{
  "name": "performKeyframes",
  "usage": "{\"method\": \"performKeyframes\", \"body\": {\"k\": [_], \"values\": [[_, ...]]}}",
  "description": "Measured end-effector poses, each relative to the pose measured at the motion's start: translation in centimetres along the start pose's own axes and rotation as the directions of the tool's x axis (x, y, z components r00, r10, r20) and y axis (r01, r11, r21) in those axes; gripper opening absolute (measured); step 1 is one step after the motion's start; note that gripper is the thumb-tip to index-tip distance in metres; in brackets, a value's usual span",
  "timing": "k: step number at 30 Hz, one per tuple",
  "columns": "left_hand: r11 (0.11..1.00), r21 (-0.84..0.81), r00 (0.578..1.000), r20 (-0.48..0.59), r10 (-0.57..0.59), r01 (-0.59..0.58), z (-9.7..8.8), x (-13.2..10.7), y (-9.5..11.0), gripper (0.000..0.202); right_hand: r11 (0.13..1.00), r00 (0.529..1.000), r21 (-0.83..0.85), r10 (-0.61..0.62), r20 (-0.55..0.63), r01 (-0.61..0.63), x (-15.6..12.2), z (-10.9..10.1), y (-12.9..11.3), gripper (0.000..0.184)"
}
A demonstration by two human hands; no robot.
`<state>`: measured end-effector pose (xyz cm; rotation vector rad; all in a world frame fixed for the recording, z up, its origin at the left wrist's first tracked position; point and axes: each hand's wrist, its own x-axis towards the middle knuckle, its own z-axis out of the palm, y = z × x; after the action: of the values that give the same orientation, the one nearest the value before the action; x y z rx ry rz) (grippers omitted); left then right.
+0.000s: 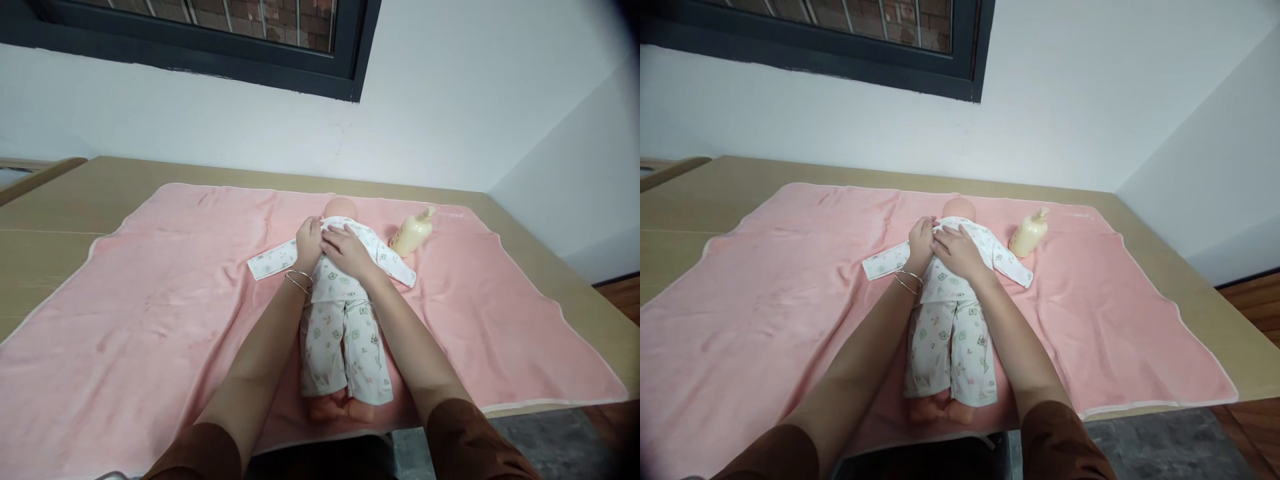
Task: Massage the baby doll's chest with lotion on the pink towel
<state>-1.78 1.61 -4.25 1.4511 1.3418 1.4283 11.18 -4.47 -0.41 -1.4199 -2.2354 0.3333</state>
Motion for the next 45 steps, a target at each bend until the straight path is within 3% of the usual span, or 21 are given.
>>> {"method": "performKeyframes", "body": {"k": [5,9,13,17,20,22,25,28,31,35,39,42,45], "values": [[0.997,0.049,0.998,0.021,0.060,-0.061,0.2,-0.1,-0.1,0.033,0.978,0.978,-0.032,0.205,-0.037,-0.206,0.0,-0.5,3.0,0.055],[0.996,0.065,0.998,0.021,0.066,-0.068,0.2,0.0,-0.3,0.033,0.930,0.947,-0.174,0.318,-0.054,-0.322,-0.3,0.4,0.9,0.066],[0.997,-0.002,0.997,-0.004,0.073,-0.073,0.3,0.1,-0.7,0.039,0.951,0.977,-0.228,0.211,-0.019,-0.210,-0.6,0.8,-0.9,0.059],[0.999,0.009,0.998,-0.023,0.052,-0.052,0.5,0.1,-0.8,0.047,0.995,0.999,-0.094,0.030,0.026,-0.027,-0.2,-0.2,2.1,0.043],[0.995,0.072,0.997,-0.031,0.076,-0.073,0.6,0.1,-0.7,0.048,0.991,0.993,-0.059,0.118,-0.020,-0.119,0.2,-0.6,3.9,0.050],[0.992,0.096,0.996,-0.032,0.086,-0.082,0.6,0.1,-0.7,0.048,0.957,0.964,-0.116,0.262,-0.045,-0.266,0.2,-0.3,3.1,0.059],[0.992,0.107,0.996,-0.037,0.077,-0.072,0.6,0.1,-0.6,0.048,0.866,0.905,-0.266,0.415,-0.091,-0.424,-0.3,0.6,-0.2,0.067],[0.992,0.115,0.998,-0.036,0.060,-0.056,0.4,0.2,-0.6,0.047,0.887,0.953,-0.355,0.298,-0.047,-0.295,-0.6,1.0,-2.5,0.060],[0.989,0.136,0.998,-0.016,0.066,-0.063,0.3,0.1,-0.5,0.046,0.931,0.972,-0.306,0.225,0.060,-0.197,-0.2,0.5,-1.7,0.050],[0.979,0.176,0.995,0.007,0.101,-0.101,0.3,0.0,-0.6,0.047,0.887,0.916,-0.244,0.400,-0.022,-0.393,0.6,-0.2,0.5,0.065],[0.974,0.199,0.994,0.008,0.105,-0.105,0.4,0.1,-0.9,0.050,0.787,0.826,-0.275,0.561,-0.056,-0.553,0.2,0.2,-1.2,0.074],[0.971,0.209,0.993,0.043,0.113,-0.120,0.4,0.4,-0.8,0.049,0.830,0.874,-0.326,0.486,0.022,-0.453,-0.6,0.6,-3.6,0.065],[0.951,0.267,0.983,0.134,0.124,-0.157,0.4,0.6,0.0,0.049,0.892,0.928,-0.318,0.364,0.085,-0.321,-0.9,0.5,-4.1,0.058]]}}
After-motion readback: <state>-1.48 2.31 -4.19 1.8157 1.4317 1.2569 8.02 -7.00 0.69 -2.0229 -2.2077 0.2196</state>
